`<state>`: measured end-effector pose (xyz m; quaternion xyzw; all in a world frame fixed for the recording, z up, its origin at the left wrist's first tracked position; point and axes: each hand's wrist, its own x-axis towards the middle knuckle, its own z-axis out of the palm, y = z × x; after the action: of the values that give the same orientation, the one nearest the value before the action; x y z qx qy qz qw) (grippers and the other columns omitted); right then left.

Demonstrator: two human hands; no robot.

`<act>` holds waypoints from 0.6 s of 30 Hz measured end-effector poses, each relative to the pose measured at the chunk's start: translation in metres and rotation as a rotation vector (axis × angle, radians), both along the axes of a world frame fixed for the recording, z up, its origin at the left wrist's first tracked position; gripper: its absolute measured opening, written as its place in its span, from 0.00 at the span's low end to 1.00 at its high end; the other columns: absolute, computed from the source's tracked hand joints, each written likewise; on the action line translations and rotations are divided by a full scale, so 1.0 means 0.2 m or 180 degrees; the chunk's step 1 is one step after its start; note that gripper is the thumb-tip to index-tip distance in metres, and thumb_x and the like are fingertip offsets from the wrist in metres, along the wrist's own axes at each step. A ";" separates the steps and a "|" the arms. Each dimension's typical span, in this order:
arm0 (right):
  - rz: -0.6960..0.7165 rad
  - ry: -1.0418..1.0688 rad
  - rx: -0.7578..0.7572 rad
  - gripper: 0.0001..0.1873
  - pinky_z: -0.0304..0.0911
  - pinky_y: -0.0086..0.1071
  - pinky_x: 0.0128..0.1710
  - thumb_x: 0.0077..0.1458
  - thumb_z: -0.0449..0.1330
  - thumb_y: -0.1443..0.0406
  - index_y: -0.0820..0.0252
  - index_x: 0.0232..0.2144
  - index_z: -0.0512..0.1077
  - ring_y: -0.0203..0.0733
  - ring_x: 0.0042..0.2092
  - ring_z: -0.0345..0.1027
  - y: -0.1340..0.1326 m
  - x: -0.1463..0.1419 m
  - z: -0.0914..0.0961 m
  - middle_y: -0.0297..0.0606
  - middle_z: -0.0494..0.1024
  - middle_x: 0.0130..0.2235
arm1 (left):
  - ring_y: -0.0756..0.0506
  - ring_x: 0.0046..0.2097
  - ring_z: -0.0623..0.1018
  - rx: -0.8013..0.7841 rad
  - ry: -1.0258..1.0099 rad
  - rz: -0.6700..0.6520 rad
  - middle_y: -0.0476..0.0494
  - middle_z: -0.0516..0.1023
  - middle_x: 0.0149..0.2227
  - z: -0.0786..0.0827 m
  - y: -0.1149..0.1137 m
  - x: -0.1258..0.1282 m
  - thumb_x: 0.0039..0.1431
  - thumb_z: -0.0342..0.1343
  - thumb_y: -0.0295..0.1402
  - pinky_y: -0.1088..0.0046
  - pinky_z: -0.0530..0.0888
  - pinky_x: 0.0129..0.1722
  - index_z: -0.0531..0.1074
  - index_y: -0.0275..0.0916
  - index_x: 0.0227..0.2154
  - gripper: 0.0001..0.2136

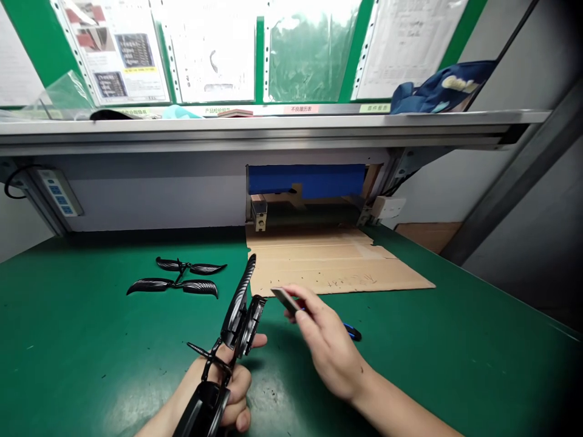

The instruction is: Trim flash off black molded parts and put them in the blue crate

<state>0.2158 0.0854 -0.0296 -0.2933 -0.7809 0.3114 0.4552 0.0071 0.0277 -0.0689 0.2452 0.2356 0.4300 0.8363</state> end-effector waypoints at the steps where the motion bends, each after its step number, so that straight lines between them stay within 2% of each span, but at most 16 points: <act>1: 0.0044 0.0322 -0.0353 0.16 0.69 0.34 0.39 0.69 0.43 0.62 0.52 0.56 0.59 0.41 0.41 0.67 -0.02 -0.01 0.00 0.41 0.67 0.50 | 0.55 0.12 0.54 -0.0029 0.0023 0.0019 0.58 0.60 0.13 -0.02 0.00 0.00 0.59 0.55 0.47 0.73 0.68 0.21 0.73 0.42 0.47 0.19; 3: 0.0315 0.0660 -0.0807 0.16 0.68 0.30 0.31 0.70 0.41 0.59 0.52 0.55 0.59 0.38 0.34 0.67 -0.07 -0.04 0.00 0.40 0.68 0.46 | 0.56 0.12 0.55 -0.0055 0.0132 0.0099 0.58 0.60 0.13 -0.05 0.01 0.00 0.58 0.56 0.42 0.72 0.69 0.21 0.75 0.40 0.42 0.14; 4: 0.0503 0.0609 -0.0871 0.15 0.68 0.29 0.31 0.69 0.43 0.58 0.52 0.54 0.60 0.38 0.33 0.67 -0.10 -0.06 0.00 0.39 0.69 0.45 | 0.56 0.11 0.54 -0.0050 0.0177 0.0129 0.58 0.59 0.12 -0.07 0.01 0.00 0.58 0.57 0.40 0.72 0.70 0.21 0.75 0.39 0.39 0.11; 7: 0.0814 0.0059 -0.0561 0.12 0.67 0.32 0.39 0.67 0.49 0.61 0.54 0.50 0.66 0.40 0.37 0.67 -0.16 -0.10 0.02 0.38 0.71 0.41 | 0.57 0.11 0.51 -0.0035 0.0190 0.0148 0.58 0.59 0.12 -0.08 0.01 0.02 0.57 0.57 0.37 0.71 0.70 0.22 0.75 0.39 0.37 0.08; 10: 0.0454 -0.0156 -0.0290 0.13 0.65 0.36 0.46 0.67 0.49 0.63 0.56 0.48 0.70 0.45 0.44 0.66 -0.13 -0.10 0.03 0.40 0.71 0.42 | 0.57 0.11 0.50 -0.0048 0.0178 0.0069 0.59 0.58 0.12 -0.08 0.01 0.03 0.58 0.56 0.37 0.71 0.69 0.22 0.74 0.41 0.42 0.11; 13: -0.0099 0.0073 -0.0443 0.15 0.67 0.34 0.38 0.67 0.50 0.60 0.58 0.52 0.68 0.44 0.38 0.67 -0.07 -0.08 0.02 0.41 0.72 0.39 | 0.56 0.12 0.50 -0.0062 0.0110 -0.0009 0.58 0.59 0.13 -0.08 0.00 0.03 0.59 0.54 0.38 0.71 0.68 0.22 0.72 0.42 0.48 0.14; 15: 0.0016 0.0141 -0.0646 0.16 0.67 0.32 0.32 0.67 0.50 0.59 0.59 0.53 0.67 0.41 0.32 0.66 -0.06 -0.07 0.01 0.39 0.72 0.35 | 0.56 0.12 0.50 -0.0045 0.0088 0.0022 0.58 0.59 0.13 -0.08 0.00 0.03 0.59 0.55 0.37 0.72 0.68 0.22 0.73 0.42 0.47 0.14; 17: 0.0336 -0.0012 -0.0588 0.15 0.67 0.32 0.33 0.68 0.49 0.61 0.58 0.52 0.68 0.40 0.32 0.66 -0.07 -0.07 0.02 0.37 0.71 0.34 | 0.56 0.12 0.50 -0.0027 0.0117 0.0035 0.58 0.58 0.13 -0.08 0.00 0.03 0.56 0.57 0.33 0.72 0.68 0.23 0.75 0.41 0.44 0.13; 18: 0.0424 -0.0102 -0.0408 0.14 0.67 0.33 0.37 0.68 0.49 0.62 0.57 0.51 0.69 0.41 0.34 0.66 -0.07 -0.07 0.02 0.38 0.71 0.36 | 0.57 0.12 0.50 -0.0028 0.0139 0.0003 0.59 0.58 0.13 -0.07 0.00 0.03 0.56 0.57 0.32 0.72 0.69 0.23 0.75 0.41 0.44 0.12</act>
<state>0.2021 0.0713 -0.0258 -0.2742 -0.7843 0.3856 0.4012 0.0133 0.0283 -0.0836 0.2508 0.2558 0.4239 0.8319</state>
